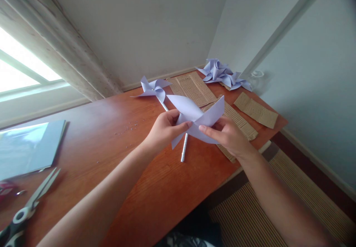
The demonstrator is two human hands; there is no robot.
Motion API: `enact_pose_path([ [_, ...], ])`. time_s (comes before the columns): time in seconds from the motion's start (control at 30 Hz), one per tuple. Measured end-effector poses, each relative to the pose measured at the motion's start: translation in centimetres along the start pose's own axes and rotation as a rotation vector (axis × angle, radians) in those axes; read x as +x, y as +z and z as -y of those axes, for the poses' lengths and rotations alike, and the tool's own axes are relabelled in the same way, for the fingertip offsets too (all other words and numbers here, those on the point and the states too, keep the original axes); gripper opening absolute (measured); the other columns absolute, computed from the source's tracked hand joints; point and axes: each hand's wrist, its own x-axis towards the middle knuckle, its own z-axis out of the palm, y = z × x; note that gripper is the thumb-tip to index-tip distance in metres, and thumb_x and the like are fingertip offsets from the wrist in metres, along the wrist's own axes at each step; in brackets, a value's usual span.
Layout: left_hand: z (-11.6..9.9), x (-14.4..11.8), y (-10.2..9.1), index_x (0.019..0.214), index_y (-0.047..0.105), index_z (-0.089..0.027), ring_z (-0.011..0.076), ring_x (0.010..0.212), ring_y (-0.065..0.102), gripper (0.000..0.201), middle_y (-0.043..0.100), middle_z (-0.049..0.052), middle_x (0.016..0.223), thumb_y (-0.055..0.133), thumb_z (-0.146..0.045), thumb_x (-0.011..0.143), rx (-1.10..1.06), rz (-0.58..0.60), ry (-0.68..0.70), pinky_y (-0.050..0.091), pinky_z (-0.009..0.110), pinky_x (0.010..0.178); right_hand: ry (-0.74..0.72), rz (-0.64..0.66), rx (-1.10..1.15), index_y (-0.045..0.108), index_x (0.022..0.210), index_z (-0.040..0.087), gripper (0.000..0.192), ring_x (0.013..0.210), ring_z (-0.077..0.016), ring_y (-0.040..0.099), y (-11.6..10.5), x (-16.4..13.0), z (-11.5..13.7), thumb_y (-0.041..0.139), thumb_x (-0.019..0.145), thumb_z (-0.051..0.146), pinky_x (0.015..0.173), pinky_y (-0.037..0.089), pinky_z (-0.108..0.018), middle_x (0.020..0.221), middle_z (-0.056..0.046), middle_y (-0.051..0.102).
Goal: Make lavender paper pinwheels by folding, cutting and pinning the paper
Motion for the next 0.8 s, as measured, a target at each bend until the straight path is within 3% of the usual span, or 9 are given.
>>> enact_pose_path([
  [0.1,0.1,-0.6,0.0,0.088,0.074,-0.014,0.0155,0.073,0.062,0.026,0.072,0.002,0.08,0.086,-0.029,0.071,-0.051,-0.024,-0.023,0.046,0.025,0.068,0.002,0.081,0.062,0.077,0.097,0.023,0.024,0.09,-0.0226,0.071,-0.5,-0.5,-0.1,0.074,0.086,0.043,0.082,0.057,-0.035,0.096,-0.004,0.078],
  [0.3,0.5,-1.9,-0.4,0.088,0.076,-0.015,0.0146,0.073,0.065,0.026,0.075,0.004,0.084,0.088,-0.029,0.069,-0.252,-0.015,-0.104,0.048,0.024,0.072,-0.055,0.197,0.149,0.082,0.09,0.029,0.021,0.091,-0.0254,0.074,-0.8,-0.4,-0.4,0.061,0.089,0.033,0.089,0.06,-0.042,0.093,-0.002,0.08],
  [0.5,1.7,-3.2,-0.6,0.089,0.075,-0.014,0.0153,0.072,0.066,0.026,0.075,0.005,0.083,0.087,-0.028,0.071,-0.364,-0.015,-0.204,0.051,0.025,0.074,-0.098,0.112,0.039,0.081,0.083,0.029,0.004,0.087,-0.0256,0.074,1.6,0.5,-0.6,0.078,0.08,0.032,0.083,0.06,-0.04,0.087,0.0,0.08],
  [0.63,2.3,-4.2,-0.7,0.092,0.074,-0.014,0.0143,0.072,0.065,0.026,0.074,0.004,0.082,0.086,-0.028,0.072,-0.413,-0.045,-0.234,0.05,0.024,0.072,-0.084,0.097,0.103,0.08,0.081,0.029,0.009,0.076,-0.0226,0.071,3.4,0.7,-1.4,0.083,0.077,0.036,0.071,0.059,-0.036,0.08,0.001,0.078],
  [0.8,2.5,-5.3,-0.7,0.104,0.068,-0.017,0.0118,0.071,0.064,0.04,0.072,0.001,0.089,0.088,-0.024,0.07,-0.483,-0.165,-0.22,0.05,0.023,0.07,-0.069,0.081,0.195,0.08,0.085,0.027,0.018,0.073,-0.0197,0.07,5.4,0.5,-2.4,0.082,0.078,0.044,0.072,0.059,-0.035,0.08,0.0,0.077],
])
